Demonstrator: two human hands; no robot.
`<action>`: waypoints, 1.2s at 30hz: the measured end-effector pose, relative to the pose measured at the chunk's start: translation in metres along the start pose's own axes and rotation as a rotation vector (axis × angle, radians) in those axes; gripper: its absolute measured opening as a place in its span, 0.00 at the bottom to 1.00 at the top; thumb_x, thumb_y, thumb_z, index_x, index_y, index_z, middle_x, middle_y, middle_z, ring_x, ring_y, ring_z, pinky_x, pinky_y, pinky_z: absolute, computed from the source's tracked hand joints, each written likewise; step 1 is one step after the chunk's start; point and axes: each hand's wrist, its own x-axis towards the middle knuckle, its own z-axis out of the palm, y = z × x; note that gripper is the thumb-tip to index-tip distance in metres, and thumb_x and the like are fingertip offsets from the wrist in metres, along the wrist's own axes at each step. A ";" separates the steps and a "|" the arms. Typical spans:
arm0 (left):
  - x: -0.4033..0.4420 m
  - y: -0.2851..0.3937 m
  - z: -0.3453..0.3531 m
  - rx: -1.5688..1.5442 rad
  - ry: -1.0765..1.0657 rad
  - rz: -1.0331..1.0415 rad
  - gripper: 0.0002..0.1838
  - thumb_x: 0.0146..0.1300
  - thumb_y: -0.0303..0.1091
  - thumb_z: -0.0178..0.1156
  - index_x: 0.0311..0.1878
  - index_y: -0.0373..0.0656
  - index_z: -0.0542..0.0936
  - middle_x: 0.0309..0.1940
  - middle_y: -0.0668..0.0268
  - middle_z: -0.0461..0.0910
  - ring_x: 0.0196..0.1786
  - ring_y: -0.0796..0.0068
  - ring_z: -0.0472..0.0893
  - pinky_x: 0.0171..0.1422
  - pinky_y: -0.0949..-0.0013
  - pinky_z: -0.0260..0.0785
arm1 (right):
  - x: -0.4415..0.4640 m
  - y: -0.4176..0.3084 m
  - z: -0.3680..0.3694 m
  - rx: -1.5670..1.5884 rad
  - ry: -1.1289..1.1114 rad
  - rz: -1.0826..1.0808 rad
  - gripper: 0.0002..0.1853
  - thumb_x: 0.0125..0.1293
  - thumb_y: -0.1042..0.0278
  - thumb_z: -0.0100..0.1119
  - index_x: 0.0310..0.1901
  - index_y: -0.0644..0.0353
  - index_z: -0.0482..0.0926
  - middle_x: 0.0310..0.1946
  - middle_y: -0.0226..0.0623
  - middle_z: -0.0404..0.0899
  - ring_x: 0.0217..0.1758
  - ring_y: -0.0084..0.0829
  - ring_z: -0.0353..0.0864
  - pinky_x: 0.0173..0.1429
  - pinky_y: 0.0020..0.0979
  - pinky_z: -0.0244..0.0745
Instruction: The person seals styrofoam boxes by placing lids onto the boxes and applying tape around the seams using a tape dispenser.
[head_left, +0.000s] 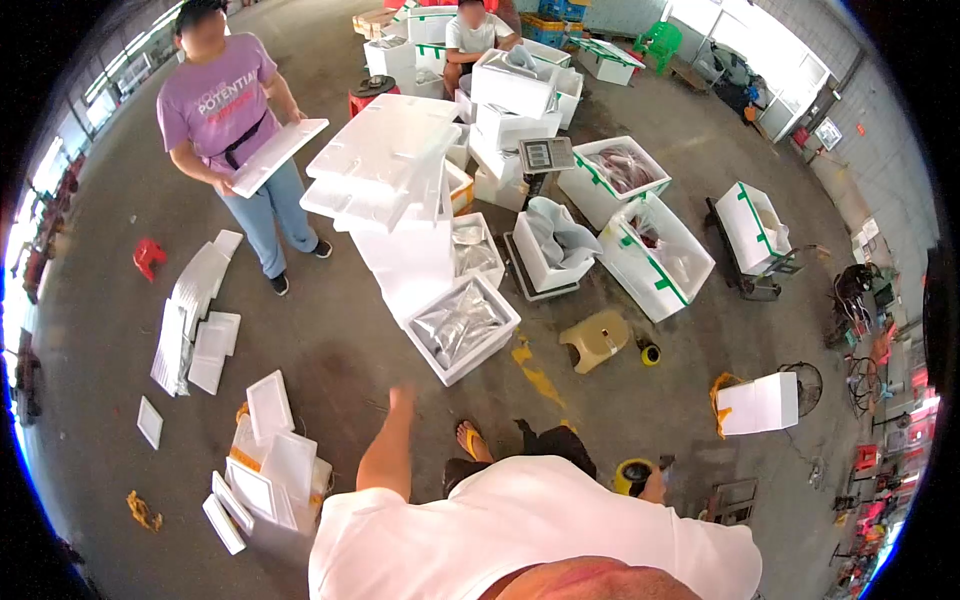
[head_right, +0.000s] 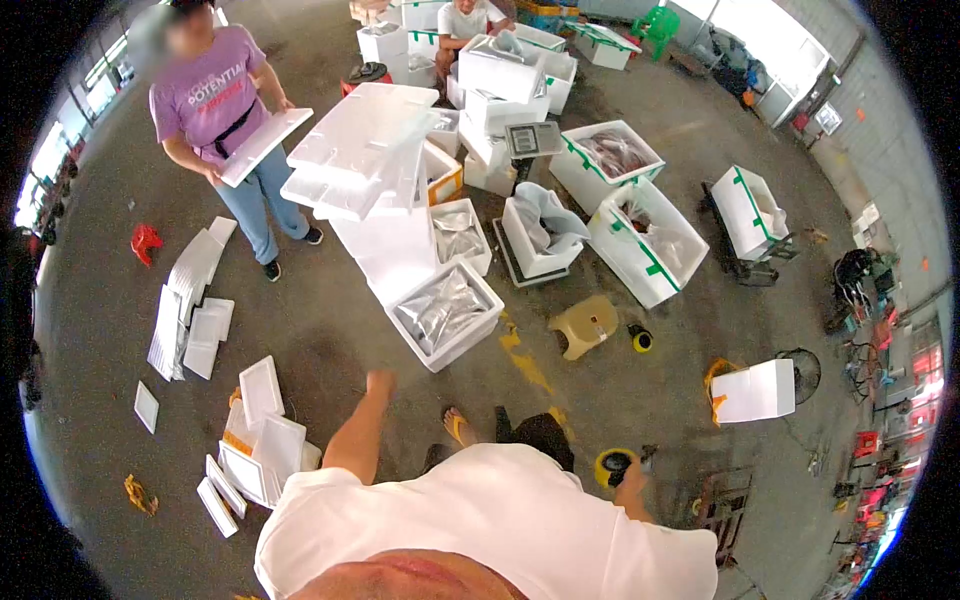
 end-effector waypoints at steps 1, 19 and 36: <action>0.027 0.056 -0.017 -0.457 0.129 -0.148 0.15 0.65 0.38 0.54 0.39 0.35 0.83 0.28 0.55 0.82 0.32 0.62 0.80 0.39 0.57 0.71 | 0.043 0.012 -0.006 -0.155 -0.151 -0.270 0.28 0.60 0.61 0.65 0.60 0.63 0.70 0.53 0.45 0.77 0.48 0.40 0.81 0.49 0.43 0.77; -0.201 0.035 0.046 -0.502 0.179 -1.037 0.13 0.63 0.40 0.60 0.37 0.38 0.80 0.27 0.65 0.77 0.32 0.69 0.76 0.37 0.61 0.68 | 0.199 -0.137 0.427 -0.529 -0.085 0.193 0.46 0.55 0.54 0.71 0.70 0.66 0.59 0.63 0.52 0.69 0.59 0.45 0.77 0.56 0.48 0.78; 0.181 -0.005 0.144 -0.906 0.289 -0.382 0.24 0.64 0.42 0.60 0.55 0.31 0.76 0.47 0.55 0.82 0.50 0.60 0.80 0.56 0.62 0.70 | 0.155 0.025 0.731 -0.947 -1.214 0.309 0.20 0.62 0.49 0.66 0.47 0.55 0.82 0.33 0.30 0.83 0.26 0.21 0.75 0.27 0.24 0.67</action>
